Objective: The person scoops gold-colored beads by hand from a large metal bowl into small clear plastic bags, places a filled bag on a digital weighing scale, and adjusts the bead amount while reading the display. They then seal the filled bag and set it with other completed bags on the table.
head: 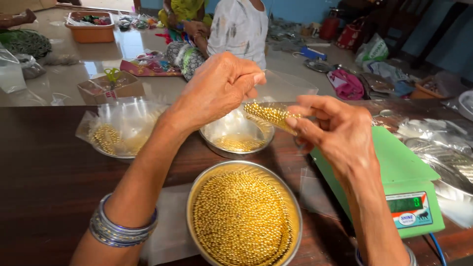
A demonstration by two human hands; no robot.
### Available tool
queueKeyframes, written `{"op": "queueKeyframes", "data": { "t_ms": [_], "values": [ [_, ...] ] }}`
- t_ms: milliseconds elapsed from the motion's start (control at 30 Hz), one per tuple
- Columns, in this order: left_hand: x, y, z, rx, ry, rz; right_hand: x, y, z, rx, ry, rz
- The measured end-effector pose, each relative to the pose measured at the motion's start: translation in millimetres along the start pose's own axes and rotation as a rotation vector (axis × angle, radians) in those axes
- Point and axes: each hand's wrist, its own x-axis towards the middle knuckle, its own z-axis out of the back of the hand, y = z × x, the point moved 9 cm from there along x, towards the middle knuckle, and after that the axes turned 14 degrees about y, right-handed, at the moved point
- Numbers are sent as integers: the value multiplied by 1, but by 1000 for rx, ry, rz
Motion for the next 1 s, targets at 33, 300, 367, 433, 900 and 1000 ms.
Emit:
{"op": "queueKeyframes", "data": {
  "t_ms": [33,300,367,433,900,1000],
  "values": [
    [-6,1,8,82,-50,8,13,-1,-6,-53,30,-74],
    [-20,41,17,167,-151,101,76,6,-37,-366,238,12],
    [-18,53,14,157,-154,123,82,-4,-37,-396,237,-6],
    [-15,72,3,58,-100,164,86,-18,-44,-154,378,113],
    [-13,138,-82,-41,287,371,104,-114,-87,-176,728,-138],
    [-13,141,-70,150,174,442,111,-116,-85,-173,646,-110]
  ]
}}
